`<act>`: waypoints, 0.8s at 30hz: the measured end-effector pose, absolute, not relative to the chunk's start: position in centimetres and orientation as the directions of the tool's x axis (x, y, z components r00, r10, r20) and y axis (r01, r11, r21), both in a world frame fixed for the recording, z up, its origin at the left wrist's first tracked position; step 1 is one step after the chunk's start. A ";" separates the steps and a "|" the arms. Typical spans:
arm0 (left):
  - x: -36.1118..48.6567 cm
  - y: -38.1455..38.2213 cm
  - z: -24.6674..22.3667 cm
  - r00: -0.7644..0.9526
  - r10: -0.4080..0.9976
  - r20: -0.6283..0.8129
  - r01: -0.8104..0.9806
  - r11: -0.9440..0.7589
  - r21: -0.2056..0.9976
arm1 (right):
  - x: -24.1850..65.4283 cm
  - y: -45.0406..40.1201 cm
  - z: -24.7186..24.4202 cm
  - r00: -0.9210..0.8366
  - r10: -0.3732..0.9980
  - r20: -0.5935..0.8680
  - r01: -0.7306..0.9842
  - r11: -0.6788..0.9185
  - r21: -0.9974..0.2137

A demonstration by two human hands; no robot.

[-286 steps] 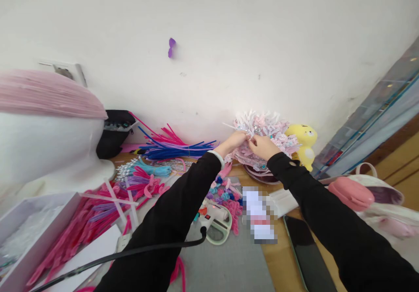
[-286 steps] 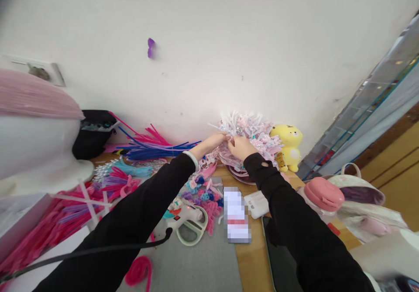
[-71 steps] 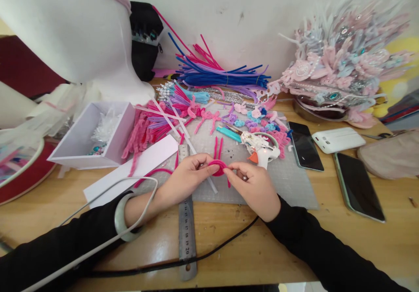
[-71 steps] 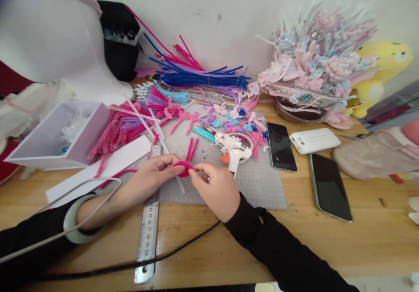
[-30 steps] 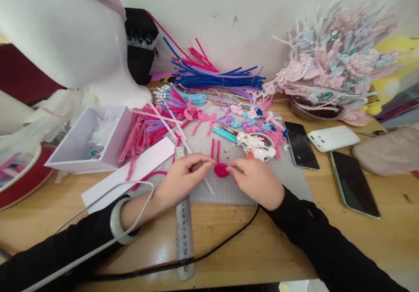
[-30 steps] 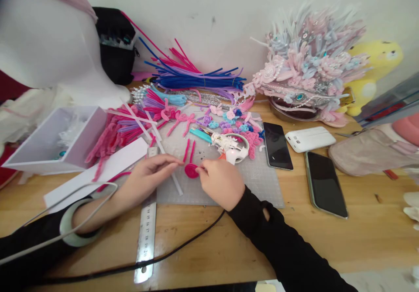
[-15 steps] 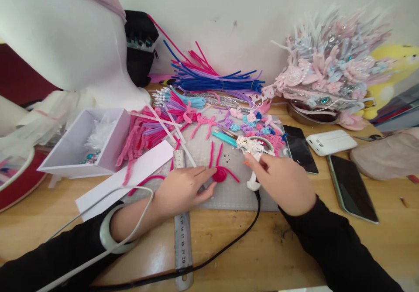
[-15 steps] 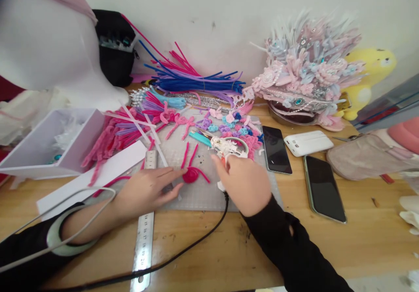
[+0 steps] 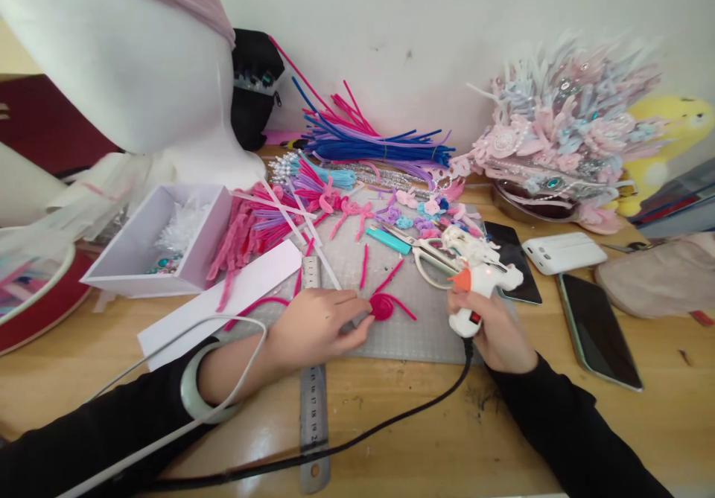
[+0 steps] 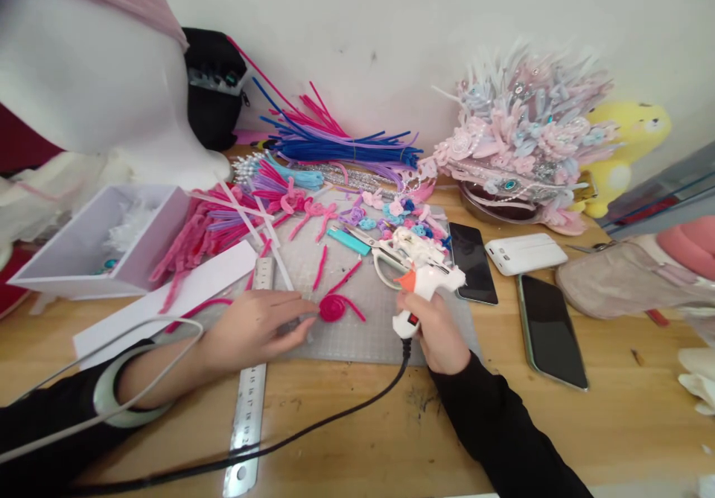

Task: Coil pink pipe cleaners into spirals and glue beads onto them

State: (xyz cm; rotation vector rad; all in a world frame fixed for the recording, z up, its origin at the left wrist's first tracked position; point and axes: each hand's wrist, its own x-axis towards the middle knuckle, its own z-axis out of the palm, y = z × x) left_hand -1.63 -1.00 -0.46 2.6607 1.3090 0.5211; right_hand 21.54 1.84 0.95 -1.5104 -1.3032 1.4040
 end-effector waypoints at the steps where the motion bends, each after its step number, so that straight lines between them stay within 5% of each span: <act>1: -1.8 -1.0 -0.4 0.572 0.777 0.261 0.726 -0.628 0.281 | 21.7 1.4 1.0 -0.110 0.951 -0.288 0.122 -0.275 -0.954; 3: -2.0 -1.0 -0.5 0.596 0.754 0.276 0.685 -0.657 0.314 | 22.1 0.5 1.0 -0.137 0.951 -0.278 0.092 -0.267 -0.959; 12: -2.0 -0.8 -0.3 0.620 0.760 0.195 0.683 -0.645 0.342 | 21.7 -4.3 1.4 -0.177 0.917 -0.358 0.506 -0.227 -0.832; 24: -1.8 -0.6 -0.2 0.643 0.756 0.124 0.699 -0.646 0.307 | 21.2 -4.9 1.7 -0.295 0.904 -0.309 0.631 -0.059 -0.774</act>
